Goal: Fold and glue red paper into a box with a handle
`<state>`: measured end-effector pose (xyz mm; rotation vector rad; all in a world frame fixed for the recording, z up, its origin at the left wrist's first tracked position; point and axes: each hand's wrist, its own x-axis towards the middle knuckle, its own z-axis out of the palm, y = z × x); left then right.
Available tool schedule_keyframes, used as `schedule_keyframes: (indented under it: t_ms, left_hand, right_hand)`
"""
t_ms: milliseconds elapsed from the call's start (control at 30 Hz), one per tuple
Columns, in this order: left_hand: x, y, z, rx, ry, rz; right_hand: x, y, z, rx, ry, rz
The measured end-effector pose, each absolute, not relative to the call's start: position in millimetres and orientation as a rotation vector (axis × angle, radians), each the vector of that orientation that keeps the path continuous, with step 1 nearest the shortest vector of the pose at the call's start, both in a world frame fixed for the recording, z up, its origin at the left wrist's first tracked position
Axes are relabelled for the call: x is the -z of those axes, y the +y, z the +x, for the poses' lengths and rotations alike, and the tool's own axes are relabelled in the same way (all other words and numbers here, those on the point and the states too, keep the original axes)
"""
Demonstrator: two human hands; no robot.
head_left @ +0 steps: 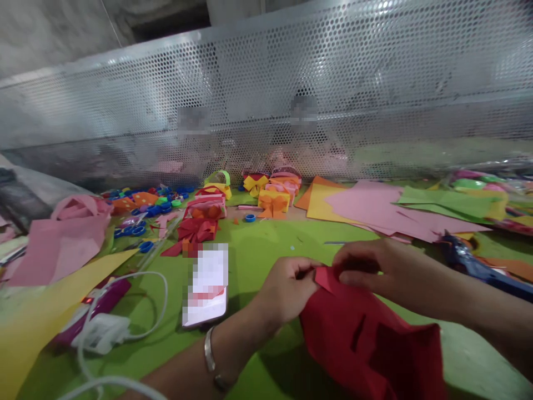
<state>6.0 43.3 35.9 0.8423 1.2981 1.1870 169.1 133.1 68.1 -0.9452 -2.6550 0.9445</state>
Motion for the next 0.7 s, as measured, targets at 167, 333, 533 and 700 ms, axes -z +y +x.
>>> schedule_keyframes:
  t_ms: [167, 333, 533, 700]
  left_hand:
    - [-39.0, 40.1, 2.1, -1.207, 1.249, 0.814]
    - [-40.8, 40.4, 1.4, -1.070, 1.407, 0.922]
    - [-38.0, 42.1, -0.9, -0.967, 1.314, 0.760]
    - [-34.1, 55.7, -17.5, -1.092, 1.210, 0.381]
  right_hand:
    - [-59.0, 130.2, 162.0, -1.048, -2.592, -0.981]
    - [-52.2, 128.4, 157.3, -1.169, -2.520, -0.914]
    - [-47.7, 124.5, 154.7, -1.296, -2.478, -0.842]
    - [-26.8, 136.9, 147.7, -1.157, -2.294, -1.000]
